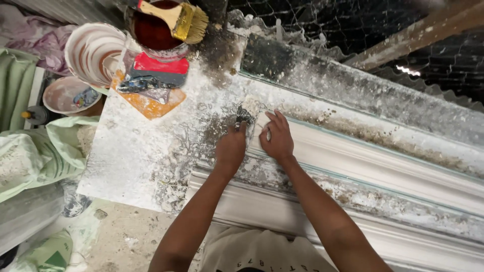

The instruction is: Smoothing and cleaning decorative plaster moldings using a putty knife and a cloth.

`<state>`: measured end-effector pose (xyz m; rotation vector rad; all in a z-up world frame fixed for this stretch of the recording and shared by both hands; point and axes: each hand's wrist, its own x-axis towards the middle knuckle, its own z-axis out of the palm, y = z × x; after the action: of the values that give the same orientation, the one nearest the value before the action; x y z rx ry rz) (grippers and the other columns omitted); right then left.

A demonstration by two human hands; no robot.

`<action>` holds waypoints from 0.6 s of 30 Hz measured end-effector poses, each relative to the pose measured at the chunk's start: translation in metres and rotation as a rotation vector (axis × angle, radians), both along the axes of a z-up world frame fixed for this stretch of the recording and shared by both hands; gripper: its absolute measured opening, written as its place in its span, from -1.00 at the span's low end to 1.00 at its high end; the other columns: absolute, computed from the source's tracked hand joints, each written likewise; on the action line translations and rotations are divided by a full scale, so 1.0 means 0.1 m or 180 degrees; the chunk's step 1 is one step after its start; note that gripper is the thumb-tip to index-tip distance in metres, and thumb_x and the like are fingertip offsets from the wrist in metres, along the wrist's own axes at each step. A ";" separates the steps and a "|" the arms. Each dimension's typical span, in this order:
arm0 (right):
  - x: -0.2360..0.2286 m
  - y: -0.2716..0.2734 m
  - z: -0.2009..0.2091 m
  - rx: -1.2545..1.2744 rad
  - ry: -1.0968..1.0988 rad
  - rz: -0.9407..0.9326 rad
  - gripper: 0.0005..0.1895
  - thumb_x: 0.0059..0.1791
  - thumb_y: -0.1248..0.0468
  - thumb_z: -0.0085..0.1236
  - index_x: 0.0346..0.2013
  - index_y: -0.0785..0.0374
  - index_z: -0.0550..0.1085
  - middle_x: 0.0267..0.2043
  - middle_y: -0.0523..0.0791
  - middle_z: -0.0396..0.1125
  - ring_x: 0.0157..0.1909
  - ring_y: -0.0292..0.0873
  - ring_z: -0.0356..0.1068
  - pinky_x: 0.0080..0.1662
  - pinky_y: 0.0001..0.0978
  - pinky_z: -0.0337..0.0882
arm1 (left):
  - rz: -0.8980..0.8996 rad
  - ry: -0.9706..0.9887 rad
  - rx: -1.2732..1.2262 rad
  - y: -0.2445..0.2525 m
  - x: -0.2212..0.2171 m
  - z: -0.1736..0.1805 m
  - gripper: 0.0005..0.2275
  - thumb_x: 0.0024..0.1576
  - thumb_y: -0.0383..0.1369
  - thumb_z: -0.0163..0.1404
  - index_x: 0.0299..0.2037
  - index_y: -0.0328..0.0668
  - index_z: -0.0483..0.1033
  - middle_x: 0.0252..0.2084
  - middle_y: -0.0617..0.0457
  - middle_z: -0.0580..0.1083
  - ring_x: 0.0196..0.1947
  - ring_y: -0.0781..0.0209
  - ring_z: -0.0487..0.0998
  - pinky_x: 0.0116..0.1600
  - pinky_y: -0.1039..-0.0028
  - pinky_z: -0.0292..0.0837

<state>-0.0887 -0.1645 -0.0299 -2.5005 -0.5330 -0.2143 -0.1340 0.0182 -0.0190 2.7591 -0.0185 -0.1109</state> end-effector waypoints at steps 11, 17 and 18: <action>-0.02 0.02 0.01 0.0173 0.0041 -0.0050 -0.94 -0.06 0.34 0.09 -0.34 0.29 0.43 0.26 0.02 0.34 0.45 0.21 0.14 0.34 0.01 0.26 | 0.0773 0.0003 -0.0658 0.71 0.75 -0.16 -0.57 0.20 -0.40 -0.09 0.28 -0.37 0.21 -0.05 -0.42 0.45 -0.32 -0.41 0.59 -0.27 -0.09 0.53; -0.01 0.02 0.02 0.0138 0.0015 -0.0074 -0.94 -0.09 0.34 0.11 -0.39 0.26 0.41 0.24 0.00 0.35 0.45 0.21 0.14 0.34 0.01 0.26 | 0.0740 -0.0314 -0.0964 0.71 2.00 -0.06 -0.72 0.25 -0.29 -0.06 0.05 -0.34 0.39 -0.06 -0.39 0.52 -0.16 -0.42 0.58 -0.09 -0.13 0.50; -0.01 0.02 0.02 0.0118 0.0044 -0.0057 -0.94 -0.10 0.35 0.11 -0.40 0.25 0.41 0.24 0.00 0.36 0.44 0.21 0.14 0.34 0.02 0.26 | 0.0680 -0.0280 -0.1076 0.69 2.20 -0.06 -0.76 0.29 -0.26 -0.06 0.00 -0.26 0.50 -0.07 -0.33 0.56 -0.09 -0.38 0.59 -0.02 -0.09 0.51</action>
<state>-0.0899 -0.1629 -0.0279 -2.4699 -0.4968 -0.2119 0.0864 0.0873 -0.0254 2.4084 0.2141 0.0656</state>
